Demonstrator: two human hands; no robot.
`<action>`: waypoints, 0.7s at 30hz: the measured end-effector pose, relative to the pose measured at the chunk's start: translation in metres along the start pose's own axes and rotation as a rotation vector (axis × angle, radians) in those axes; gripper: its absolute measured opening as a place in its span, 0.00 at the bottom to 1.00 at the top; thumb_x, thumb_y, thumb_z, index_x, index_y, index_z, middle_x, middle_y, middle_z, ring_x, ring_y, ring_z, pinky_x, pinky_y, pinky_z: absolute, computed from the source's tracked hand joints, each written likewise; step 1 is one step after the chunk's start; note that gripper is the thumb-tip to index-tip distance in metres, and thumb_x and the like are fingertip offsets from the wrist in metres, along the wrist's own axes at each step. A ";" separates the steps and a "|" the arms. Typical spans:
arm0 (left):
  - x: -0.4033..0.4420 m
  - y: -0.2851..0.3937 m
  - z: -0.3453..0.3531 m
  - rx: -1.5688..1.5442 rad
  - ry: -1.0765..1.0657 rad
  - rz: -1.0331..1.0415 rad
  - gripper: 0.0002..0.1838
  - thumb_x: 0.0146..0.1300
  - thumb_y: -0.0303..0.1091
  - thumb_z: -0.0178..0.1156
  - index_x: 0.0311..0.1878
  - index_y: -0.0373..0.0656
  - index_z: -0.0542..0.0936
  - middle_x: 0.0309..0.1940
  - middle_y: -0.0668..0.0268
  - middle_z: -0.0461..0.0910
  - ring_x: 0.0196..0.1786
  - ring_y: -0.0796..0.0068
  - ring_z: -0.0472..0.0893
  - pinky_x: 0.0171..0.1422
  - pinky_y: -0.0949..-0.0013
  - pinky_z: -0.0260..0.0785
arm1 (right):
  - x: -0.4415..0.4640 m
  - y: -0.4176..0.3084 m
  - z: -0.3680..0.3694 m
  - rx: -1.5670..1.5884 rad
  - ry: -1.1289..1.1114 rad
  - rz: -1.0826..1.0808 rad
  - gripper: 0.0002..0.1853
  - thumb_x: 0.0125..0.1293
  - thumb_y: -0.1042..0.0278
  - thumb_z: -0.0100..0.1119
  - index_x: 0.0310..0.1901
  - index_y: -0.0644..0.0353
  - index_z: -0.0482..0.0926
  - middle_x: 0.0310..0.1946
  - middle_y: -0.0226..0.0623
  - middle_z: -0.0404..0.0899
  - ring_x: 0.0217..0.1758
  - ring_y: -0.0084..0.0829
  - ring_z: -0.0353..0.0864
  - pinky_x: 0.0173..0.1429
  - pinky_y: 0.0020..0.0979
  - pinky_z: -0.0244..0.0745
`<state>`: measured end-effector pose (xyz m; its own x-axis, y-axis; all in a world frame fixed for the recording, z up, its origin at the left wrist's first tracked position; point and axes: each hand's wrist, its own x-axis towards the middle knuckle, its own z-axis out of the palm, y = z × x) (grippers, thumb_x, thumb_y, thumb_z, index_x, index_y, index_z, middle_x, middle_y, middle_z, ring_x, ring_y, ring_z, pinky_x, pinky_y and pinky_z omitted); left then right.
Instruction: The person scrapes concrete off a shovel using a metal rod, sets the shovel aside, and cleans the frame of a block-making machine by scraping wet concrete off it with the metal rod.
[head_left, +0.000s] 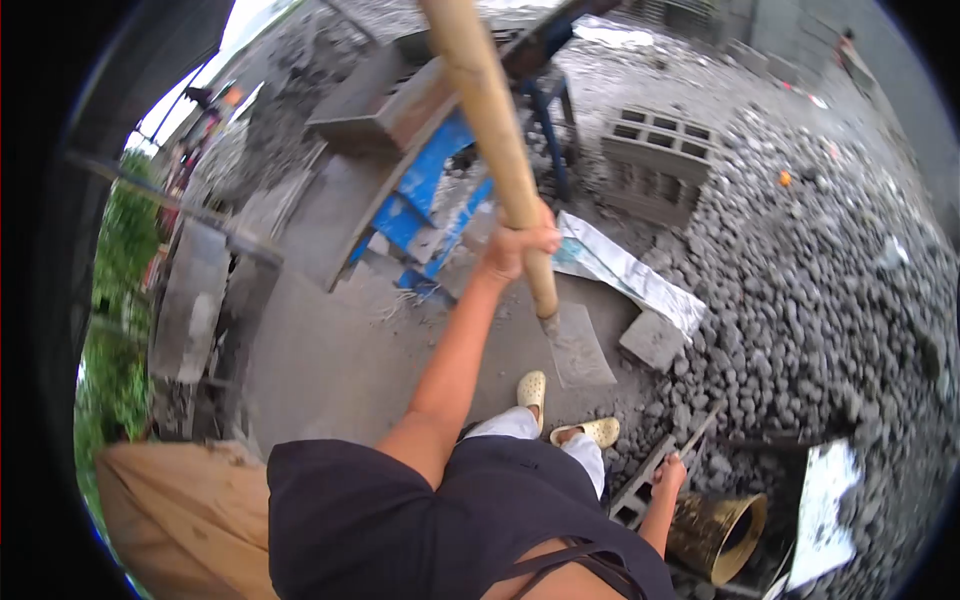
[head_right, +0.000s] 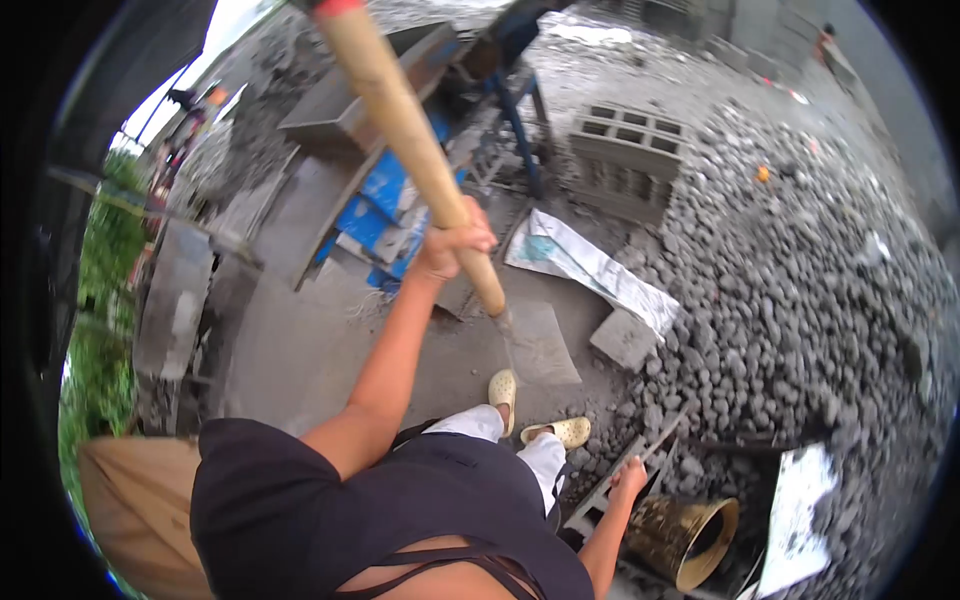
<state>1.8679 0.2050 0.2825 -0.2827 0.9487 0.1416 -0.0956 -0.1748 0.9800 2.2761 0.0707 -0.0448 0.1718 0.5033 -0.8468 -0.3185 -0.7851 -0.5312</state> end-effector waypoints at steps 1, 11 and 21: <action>-0.009 0.002 -0.001 0.069 0.041 -0.039 0.07 0.37 0.26 0.61 0.21 0.40 0.72 0.17 0.64 0.73 0.22 0.74 0.74 0.32 0.74 0.67 | -0.010 -0.004 0.002 -0.088 0.030 -0.016 0.13 0.63 0.60 0.43 0.26 0.58 0.67 0.09 0.29 0.57 0.08 0.27 0.55 0.13 0.32 0.54; -0.094 -0.013 -0.061 0.336 0.076 -0.138 0.09 0.39 0.28 0.66 0.25 0.43 0.76 0.20 0.74 0.73 0.24 0.84 0.71 0.31 0.75 0.63 | -0.036 -0.014 0.061 -0.387 0.210 0.117 0.16 0.65 0.60 0.39 0.19 0.53 0.60 0.10 0.30 0.55 0.11 0.28 0.48 0.18 0.32 0.48; -0.226 0.046 -0.176 0.468 0.267 0.033 0.11 0.43 0.29 0.61 0.33 0.40 0.74 0.20 0.71 0.73 0.25 0.83 0.70 0.32 0.72 0.64 | -0.053 0.036 0.187 -0.622 0.241 -0.035 0.14 0.61 0.59 0.42 0.22 0.57 0.64 0.14 0.35 0.60 0.18 0.33 0.58 0.24 0.36 0.56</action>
<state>1.7591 -0.0641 0.2705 -0.5171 0.8339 0.1928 0.3360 -0.0094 0.9418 2.0811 0.0827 -0.0144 0.3992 0.4943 -0.7722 0.2759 -0.8680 -0.4129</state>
